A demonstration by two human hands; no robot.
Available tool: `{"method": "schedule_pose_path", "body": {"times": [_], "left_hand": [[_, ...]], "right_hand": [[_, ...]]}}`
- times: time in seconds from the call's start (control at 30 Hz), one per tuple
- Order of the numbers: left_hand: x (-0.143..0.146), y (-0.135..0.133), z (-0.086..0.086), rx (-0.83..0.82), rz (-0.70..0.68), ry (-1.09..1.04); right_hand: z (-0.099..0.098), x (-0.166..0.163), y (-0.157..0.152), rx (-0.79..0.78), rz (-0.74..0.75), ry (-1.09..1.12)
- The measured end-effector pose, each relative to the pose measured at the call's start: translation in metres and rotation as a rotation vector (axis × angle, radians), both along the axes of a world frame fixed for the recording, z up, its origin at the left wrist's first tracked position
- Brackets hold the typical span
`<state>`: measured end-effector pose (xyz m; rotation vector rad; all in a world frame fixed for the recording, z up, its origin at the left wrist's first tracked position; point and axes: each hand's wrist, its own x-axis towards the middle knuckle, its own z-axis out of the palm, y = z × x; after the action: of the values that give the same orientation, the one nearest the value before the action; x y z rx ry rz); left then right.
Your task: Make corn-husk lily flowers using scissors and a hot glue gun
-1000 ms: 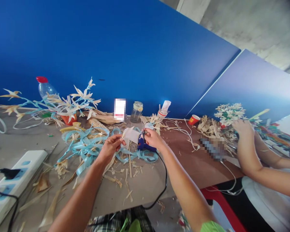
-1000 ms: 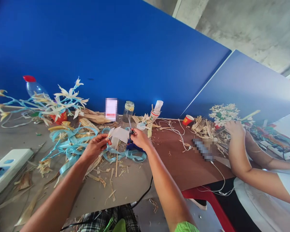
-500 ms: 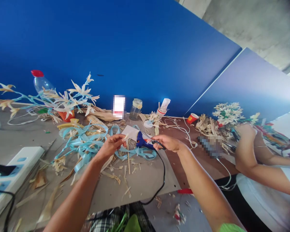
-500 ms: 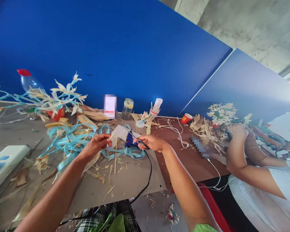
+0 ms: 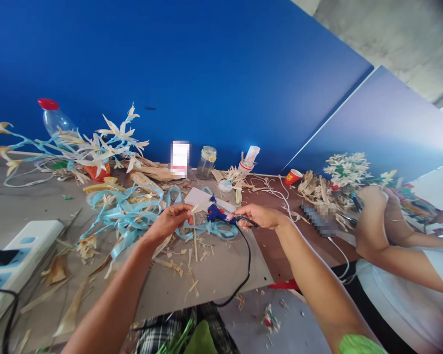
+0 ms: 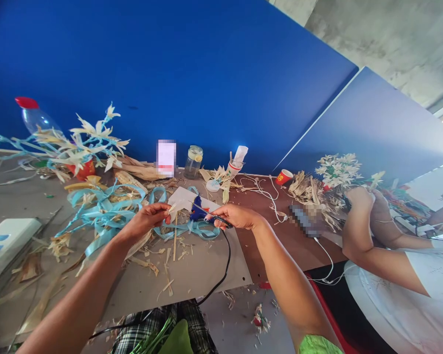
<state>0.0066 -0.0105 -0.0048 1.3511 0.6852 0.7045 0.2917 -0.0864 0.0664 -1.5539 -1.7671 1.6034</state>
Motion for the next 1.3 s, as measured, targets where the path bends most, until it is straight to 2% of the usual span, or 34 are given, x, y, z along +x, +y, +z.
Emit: {"method": "schedule_pose_path", "body": {"times": [0.33, 0.6, 1.3], "left_hand": [[0.001, 0.004, -0.009, 0.005, -0.047, -0.002], [0.001, -0.002, 0.002, 0.029, -0.078, 0.022], [0.0, -0.003, 0.007, 0.037, -0.114, 0.019]], "right_hand": [[0.005, -0.001, -0.003, -0.009, 0.034, -0.027], [0.0, 0.005, 0.002, -0.017, 0.087, -0.032], [0.003, 0.007, 0.001, -0.074, 0.071, -0.091]]}}
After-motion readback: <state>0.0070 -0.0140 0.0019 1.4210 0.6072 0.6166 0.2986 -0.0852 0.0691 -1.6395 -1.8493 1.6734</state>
